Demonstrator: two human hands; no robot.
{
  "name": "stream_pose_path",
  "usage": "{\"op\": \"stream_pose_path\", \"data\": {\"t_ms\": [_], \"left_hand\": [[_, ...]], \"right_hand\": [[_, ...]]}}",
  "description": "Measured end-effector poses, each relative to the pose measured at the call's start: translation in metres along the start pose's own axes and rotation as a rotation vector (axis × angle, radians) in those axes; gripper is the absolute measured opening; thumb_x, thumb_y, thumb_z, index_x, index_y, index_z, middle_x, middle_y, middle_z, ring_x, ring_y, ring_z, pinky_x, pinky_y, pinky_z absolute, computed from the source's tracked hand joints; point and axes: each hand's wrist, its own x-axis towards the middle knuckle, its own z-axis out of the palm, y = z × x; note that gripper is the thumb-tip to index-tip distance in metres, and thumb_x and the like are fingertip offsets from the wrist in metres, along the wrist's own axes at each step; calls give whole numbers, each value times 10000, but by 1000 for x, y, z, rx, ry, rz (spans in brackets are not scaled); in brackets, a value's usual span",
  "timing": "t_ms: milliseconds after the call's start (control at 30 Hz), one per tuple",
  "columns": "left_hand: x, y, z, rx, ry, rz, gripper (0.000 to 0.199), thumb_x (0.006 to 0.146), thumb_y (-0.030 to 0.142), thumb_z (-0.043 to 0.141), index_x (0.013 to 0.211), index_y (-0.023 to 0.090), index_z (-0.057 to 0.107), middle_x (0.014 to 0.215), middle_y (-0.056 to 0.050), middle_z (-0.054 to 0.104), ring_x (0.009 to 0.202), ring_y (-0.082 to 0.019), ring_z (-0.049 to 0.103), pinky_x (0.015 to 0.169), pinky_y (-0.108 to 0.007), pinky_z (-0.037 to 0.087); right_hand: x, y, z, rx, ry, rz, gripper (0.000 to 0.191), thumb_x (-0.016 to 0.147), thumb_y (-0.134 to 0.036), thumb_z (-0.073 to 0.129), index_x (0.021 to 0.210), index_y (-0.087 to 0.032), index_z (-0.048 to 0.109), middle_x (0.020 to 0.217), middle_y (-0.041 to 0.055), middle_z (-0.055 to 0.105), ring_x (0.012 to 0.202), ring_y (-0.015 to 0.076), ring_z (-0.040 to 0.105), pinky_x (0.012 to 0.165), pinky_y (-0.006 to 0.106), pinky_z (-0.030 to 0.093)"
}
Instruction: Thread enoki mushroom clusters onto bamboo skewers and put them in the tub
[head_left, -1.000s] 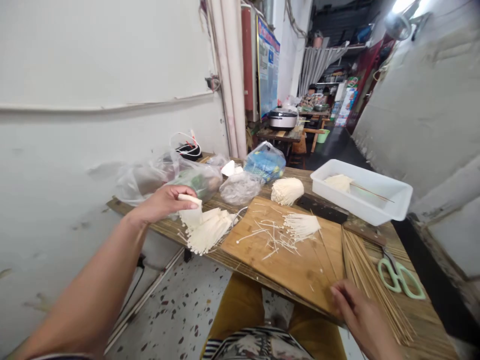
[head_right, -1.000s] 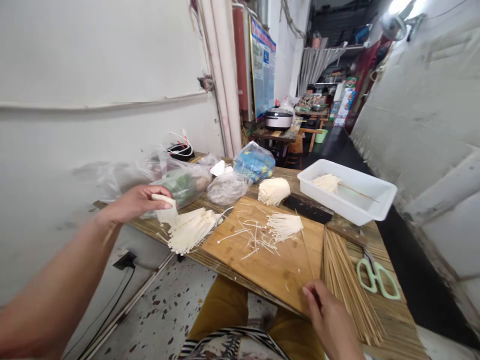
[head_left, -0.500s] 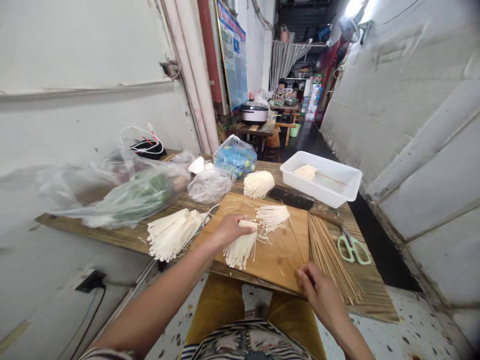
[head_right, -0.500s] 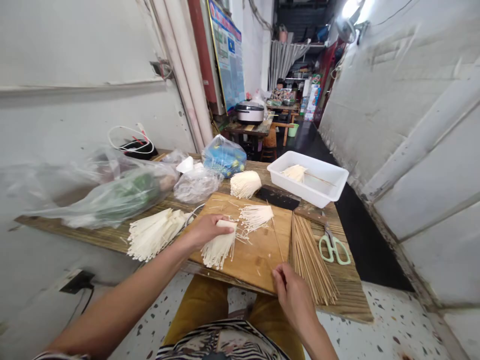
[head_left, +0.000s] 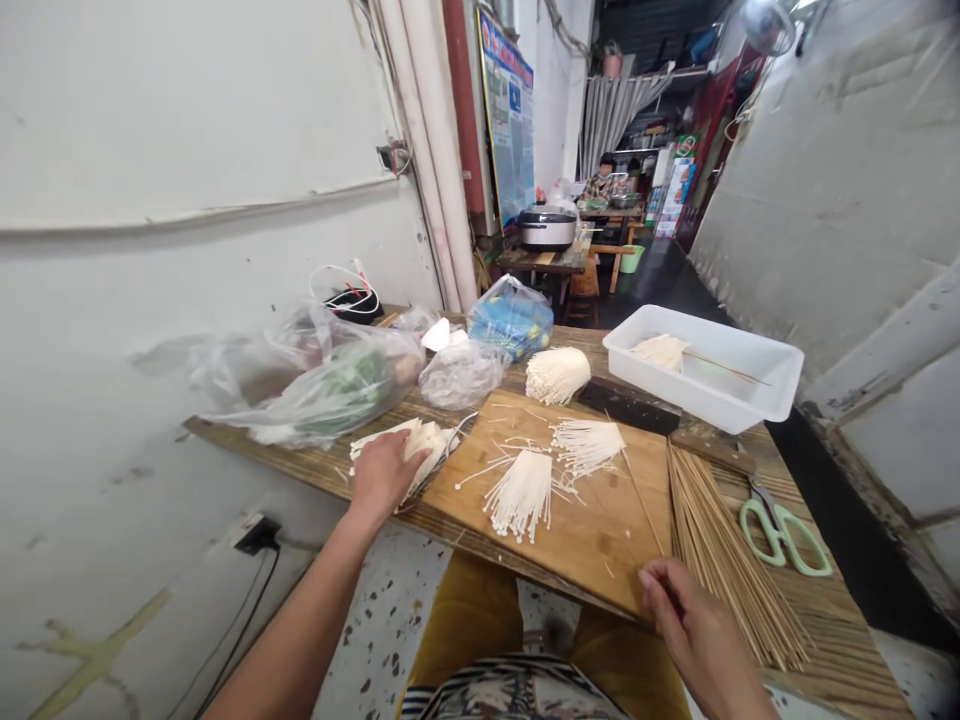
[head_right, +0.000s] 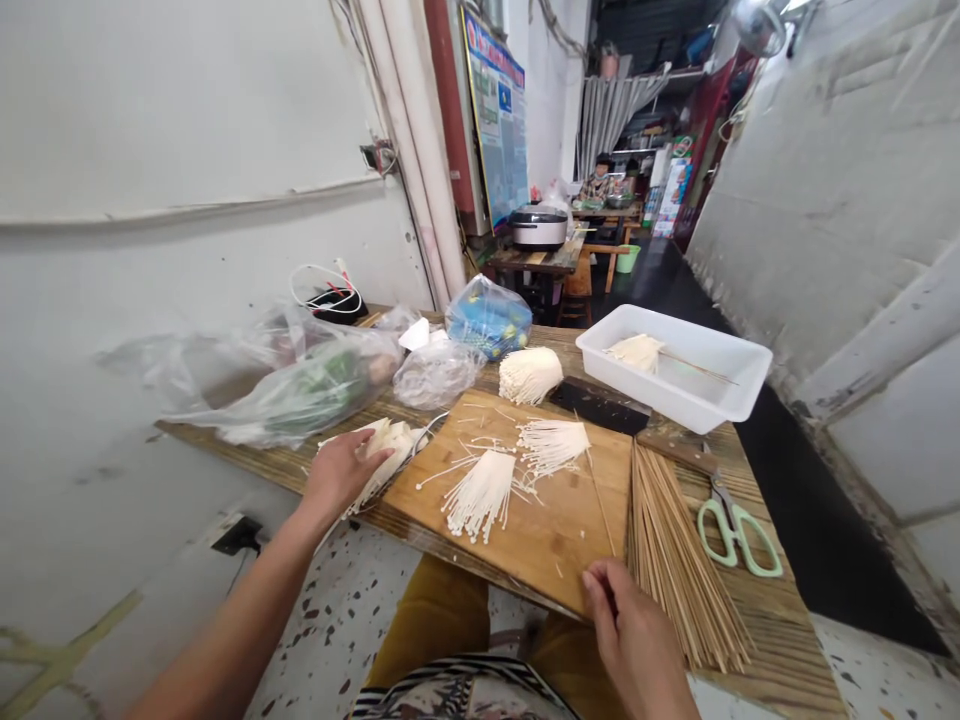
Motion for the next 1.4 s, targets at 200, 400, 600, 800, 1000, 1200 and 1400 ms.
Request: {"op": "stream_pose_path", "data": {"t_ms": [200,400,600,800,1000,1200,1400], "left_hand": [[11,-14,3,-9,-75,-20,469,734,441,588,1124,187,640,1110,-133,680,1032,-304,610,837,-361,440],[15,-26,-5,-72,-134,26,373,685,410,631,1008,235,690,1112,-76,696,1023,-279,622,850,-328,436],[14,-32,-11,-124,-133,54,337,692,439,602,947,233,675,974,-47,721,931,-252,636,816,-317,439],[17,-31,-16,-182,-132,64,379,624,427,656,947,230,663,815,0,687,813,-220,617,711,-287,432],[18,-33,-27,-309,-198,102,325,584,502,694,701,200,716,732,-11,710,734,-222,617,664,-277,427],[10,-23,-70,-478,-137,75,392,636,522,702,818,177,743,923,-69,748,854,-231,640,748,-275,448],[9,56,-79,-1238,-198,-127,294,513,242,861,751,145,717,698,-34,732,718,-159,645,697,-226,468]], "right_hand": [[-2,-13,6,-12,11,-31,281,958,-406,331,826,-233,509,635,5,625,546,169,614,539,249,420],[-6,-19,10,17,47,-43,322,965,-433,308,794,-239,499,588,-12,586,498,164,583,518,248,398],[-6,-23,10,24,14,-70,303,967,-412,319,789,-234,488,596,-20,570,506,154,575,531,245,394],[-7,-22,11,22,1,-81,279,968,-393,322,819,-232,493,597,-17,577,501,159,578,535,250,401],[-5,-22,11,41,-31,-89,265,967,-387,328,828,-231,489,604,-16,578,512,154,574,521,243,397],[-1,-20,9,139,-92,-91,243,960,-388,362,840,-222,493,635,-12,581,543,144,575,536,227,421],[1,-29,1,167,-29,-110,234,956,-365,383,829,-213,506,610,-16,567,512,136,554,504,217,414]]}}
